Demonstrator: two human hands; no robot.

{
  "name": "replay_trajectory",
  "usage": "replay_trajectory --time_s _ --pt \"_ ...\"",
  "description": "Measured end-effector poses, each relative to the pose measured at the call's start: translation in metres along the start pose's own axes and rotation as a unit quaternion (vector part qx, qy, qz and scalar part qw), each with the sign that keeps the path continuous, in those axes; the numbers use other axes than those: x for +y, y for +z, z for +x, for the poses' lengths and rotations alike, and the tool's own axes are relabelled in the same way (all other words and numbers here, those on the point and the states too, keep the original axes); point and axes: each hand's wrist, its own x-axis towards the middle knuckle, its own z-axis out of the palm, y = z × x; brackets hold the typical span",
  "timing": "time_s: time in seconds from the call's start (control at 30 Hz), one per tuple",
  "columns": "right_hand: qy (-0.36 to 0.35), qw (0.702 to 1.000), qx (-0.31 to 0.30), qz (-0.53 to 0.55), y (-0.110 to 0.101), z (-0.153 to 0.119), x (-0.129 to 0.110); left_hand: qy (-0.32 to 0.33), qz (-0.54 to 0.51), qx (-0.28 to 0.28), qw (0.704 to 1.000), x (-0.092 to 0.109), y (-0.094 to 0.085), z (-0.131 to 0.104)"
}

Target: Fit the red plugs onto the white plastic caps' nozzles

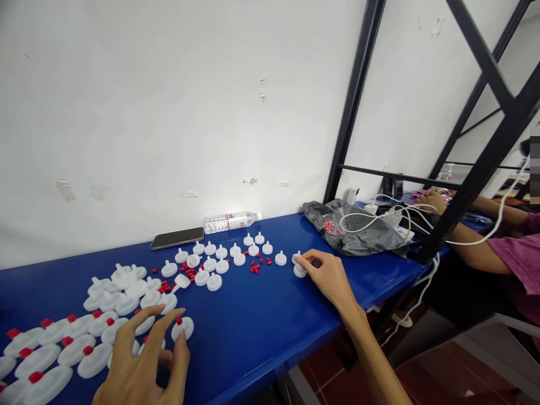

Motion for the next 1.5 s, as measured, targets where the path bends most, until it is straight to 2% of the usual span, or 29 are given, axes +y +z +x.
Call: replay_trajectory --time_s 0.07,0.13,0.2,0.3,0.4,0.5,0.53,0.6,0.73,0.83,0.93,1.3,1.43,1.5 --pt "-0.013 1.0 -0.019 0.013 0.0 -0.002 -0.002 0.017 -0.001 0.017 1.0 -0.001 0.001 -0.001" --pt "-0.036 0.998 -0.045 0.031 0.002 -0.007 -0.009 0.063 0.014 0.031 0.997 -0.005 0.002 -0.004" --pt "-0.059 0.993 -0.088 0.054 0.006 -0.015 -0.025 0.16 0.046 0.018 0.986 -0.009 0.003 -0.006" --pt "-0.09 0.974 -0.18 0.106 0.017 -0.034 -0.062 0.292 0.09 -0.036 0.951 -0.016 0.006 -0.008" --pt "-0.134 0.933 -0.276 0.19 0.03 -0.055 -0.097 0.319 0.087 -0.041 0.943 -0.018 0.009 -0.007" --pt "-0.172 0.897 -0.319 0.252 0.038 -0.066 -0.116 0.338 0.073 -0.049 0.937 -0.019 0.011 -0.005" --pt "-0.18 0.897 -0.321 0.247 0.039 -0.066 -0.117 0.34 0.073 -0.056 0.936 -0.019 0.011 -0.004" --pt "-0.174 0.916 -0.297 0.205 0.037 -0.06 -0.113 0.333 0.073 -0.068 0.938 -0.019 0.012 -0.005" --pt "-0.136 0.975 -0.174 0.037 0.028 -0.031 -0.092 0.309 0.06 -0.094 0.945 -0.02 0.014 -0.007" --pt "-0.163 0.971 -0.123 -0.128 0.024 -0.008 -0.076 0.28 0.042 -0.109 0.953 -0.018 0.016 -0.008" --pt "-0.172 0.948 -0.136 -0.232 0.025 0.005 -0.066 0.265 0.03 -0.122 0.956 -0.017 0.015 -0.007" --pt "-0.157 0.944 -0.159 -0.244 0.031 0.01 -0.06 0.26 0.031 -0.137 0.955 -0.019 0.015 -0.009" --pt "-0.169 0.948 -0.167 -0.213 0.028 0.001 -0.063 0.264 0.042 -0.136 0.954 -0.018 0.014 -0.008" --pt "-0.17 0.959 -0.178 -0.142 0.025 -0.006 -0.068 0.262 0.047 -0.137 0.954 -0.016 0.012 -0.007"
